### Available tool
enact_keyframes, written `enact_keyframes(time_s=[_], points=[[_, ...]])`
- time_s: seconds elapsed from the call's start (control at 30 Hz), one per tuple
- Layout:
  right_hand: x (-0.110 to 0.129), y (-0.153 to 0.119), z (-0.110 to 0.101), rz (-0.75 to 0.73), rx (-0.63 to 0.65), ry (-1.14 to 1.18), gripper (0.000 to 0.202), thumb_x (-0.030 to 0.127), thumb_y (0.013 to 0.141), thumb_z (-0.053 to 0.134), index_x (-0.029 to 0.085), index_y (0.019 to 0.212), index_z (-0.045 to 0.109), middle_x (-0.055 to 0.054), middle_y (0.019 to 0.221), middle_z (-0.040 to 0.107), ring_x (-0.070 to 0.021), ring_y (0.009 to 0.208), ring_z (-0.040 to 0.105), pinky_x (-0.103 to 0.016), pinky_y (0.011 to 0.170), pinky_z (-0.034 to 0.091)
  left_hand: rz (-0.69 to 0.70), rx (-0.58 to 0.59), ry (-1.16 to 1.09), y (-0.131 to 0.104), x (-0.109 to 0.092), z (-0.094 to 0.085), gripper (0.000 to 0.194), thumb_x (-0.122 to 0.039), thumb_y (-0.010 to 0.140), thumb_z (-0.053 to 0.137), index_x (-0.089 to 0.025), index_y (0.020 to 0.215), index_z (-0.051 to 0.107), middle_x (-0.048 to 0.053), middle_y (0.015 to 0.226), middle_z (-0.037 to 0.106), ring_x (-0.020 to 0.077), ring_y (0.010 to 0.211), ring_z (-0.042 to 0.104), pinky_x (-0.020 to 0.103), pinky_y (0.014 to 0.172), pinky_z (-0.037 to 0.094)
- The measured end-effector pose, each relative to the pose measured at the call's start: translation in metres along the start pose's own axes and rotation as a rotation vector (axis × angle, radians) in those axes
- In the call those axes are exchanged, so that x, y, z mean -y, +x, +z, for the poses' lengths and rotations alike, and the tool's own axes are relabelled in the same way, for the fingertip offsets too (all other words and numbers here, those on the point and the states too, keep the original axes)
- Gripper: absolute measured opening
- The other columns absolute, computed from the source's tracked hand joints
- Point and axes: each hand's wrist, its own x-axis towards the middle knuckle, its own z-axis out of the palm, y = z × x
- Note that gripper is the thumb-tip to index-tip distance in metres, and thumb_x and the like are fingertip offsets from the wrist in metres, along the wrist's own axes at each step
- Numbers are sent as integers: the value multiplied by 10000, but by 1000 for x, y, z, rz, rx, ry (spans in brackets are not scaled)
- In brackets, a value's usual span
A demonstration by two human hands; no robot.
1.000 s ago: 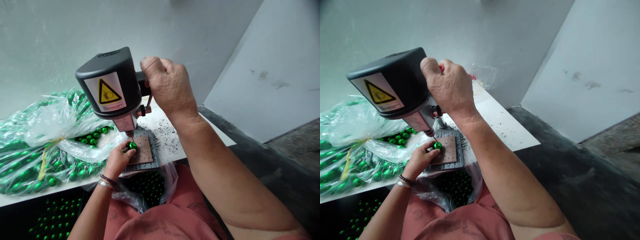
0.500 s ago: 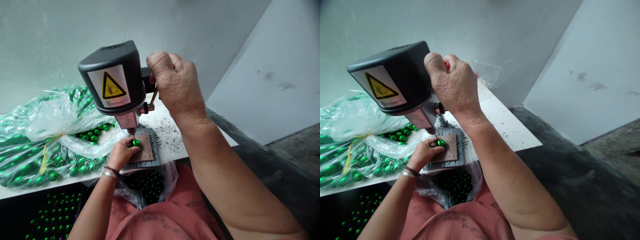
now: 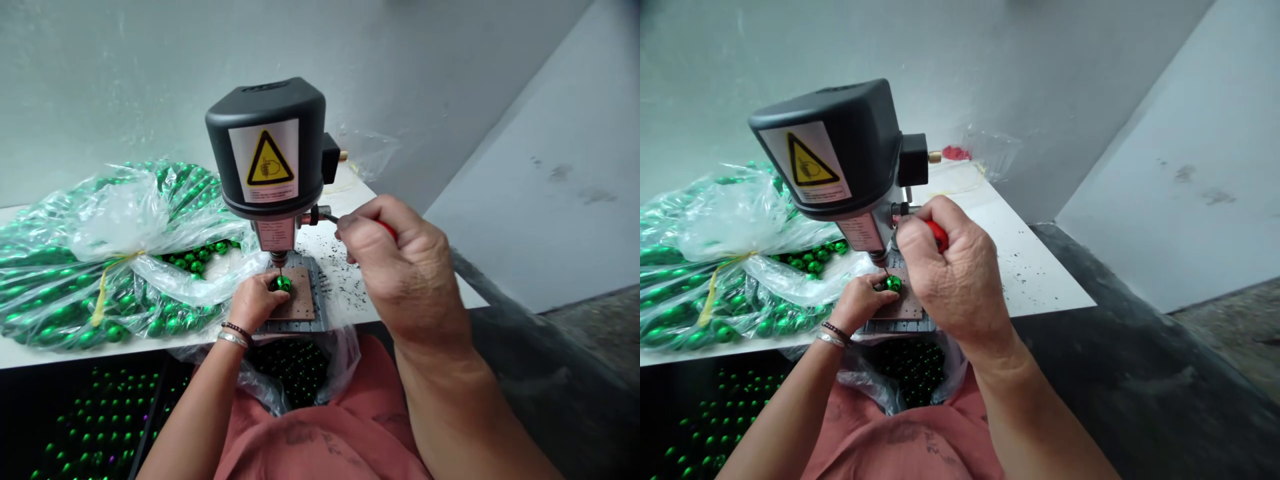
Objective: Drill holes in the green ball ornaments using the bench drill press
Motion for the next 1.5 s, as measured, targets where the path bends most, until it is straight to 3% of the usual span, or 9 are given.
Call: enact_keyframes(time_s=[0.17, 0.23, 0.43, 0.6, 0.7, 1.03, 1.27, 1.37, 1.5], points=[[2, 0, 2, 17, 9, 8, 408, 478, 841, 412, 174, 574, 462, 53, 499, 386, -36, 487, 352, -188, 459, 283, 15, -5, 41, -1, 1, 1, 417, -376, 698, 636, -268, 1101, 643, 36, 1061, 681, 206, 911, 620, 269, 765, 433], [1, -3, 4, 10, -21, -19, 430, 505, 849, 372, 180, 589, 481, 49, 502, 395, -42, 486, 363, -198, 462, 288, 30, -10, 43, -1, 2, 1, 403, -375, 699, 635, -276, 1089, 649, 30, 1079, 675, 209, 925, 618, 269, 772, 434], [-10, -15, 13, -56, -148, -79, 344, 381, 841, 452, 181, 562, 472, 46, 496, 401, -51, 484, 365, -205, 464, 309, 39, -5, 20, -1, 2, 2, 377, -363, 695, 634, -262, 1056, 668, 39, 1034, 690, 222, 900, 628, 275, 737, 442], [-17, -19, 17, -89, -200, -50, 212, 271, 812, 476, 179, 644, 567, 51, 485, 379, -53, 469, 356, -208, 467, 318, 30, -16, 21, 0, 4, 4, 441, -376, 693, 636, -247, 1114, 641, 54, 1074, 676, 221, 934, 618, 276, 778, 438], [-22, -22, 19, -91, -193, -12, 204, 281, 816, 470, 168, 742, 622, 52, 489, 373, -53, 471, 375, -213, 510, 366, 18, -21, 11, 1, 7, 6, 454, -389, 689, 639, -257, 1123, 635, 58, 1068, 677, 224, 941, 615, 279, 792, 437], [-33, -28, 30, -128, -326, -1, 218, 289, 829, 462, 186, 784, 648, 28, 567, 520, -65, 515, 479, -224, 531, 406, 28, -5, -26, -3, 4, 3, 417, -392, 702, 620, -257, 1096, 647, 40, 971, 703, 209, 845, 632, 267, 704, 434], [-51, -41, 38, -101, -312, 80, 192, 276, 826, 470, 196, 794, 641, 19, 657, 590, -77, 586, 537, -239, 575, 432, 40, -9, -45, -2, 5, 2, 408, -382, 697, 629, -278, 1091, 648, 29, 997, 698, 209, 850, 628, 268, 712, 432], [-45, -36, 37, -102, -324, 92, 203, 285, 828, 467, 192, 793, 644, 19, 643, 576, -71, 575, 519, -233, 558, 417, 41, -11, -42, -2, 4, 2, 393, -371, 693, 636, -275, 1073, 655, 30, 987, 700, 210, 860, 624, 269, 731, 431], [-13, -6, 25, -114, -334, -51, 282, 328, 834, 456, 171, 697, 646, 30, 501, 457, -62, 487, 422, -227, 478, 336, 21, -31, -56, -4, 4, 4, 401, -347, 686, 638, -244, 1074, 651, 43, 944, 702, 212, 847, 623, 280, 742, 436]])
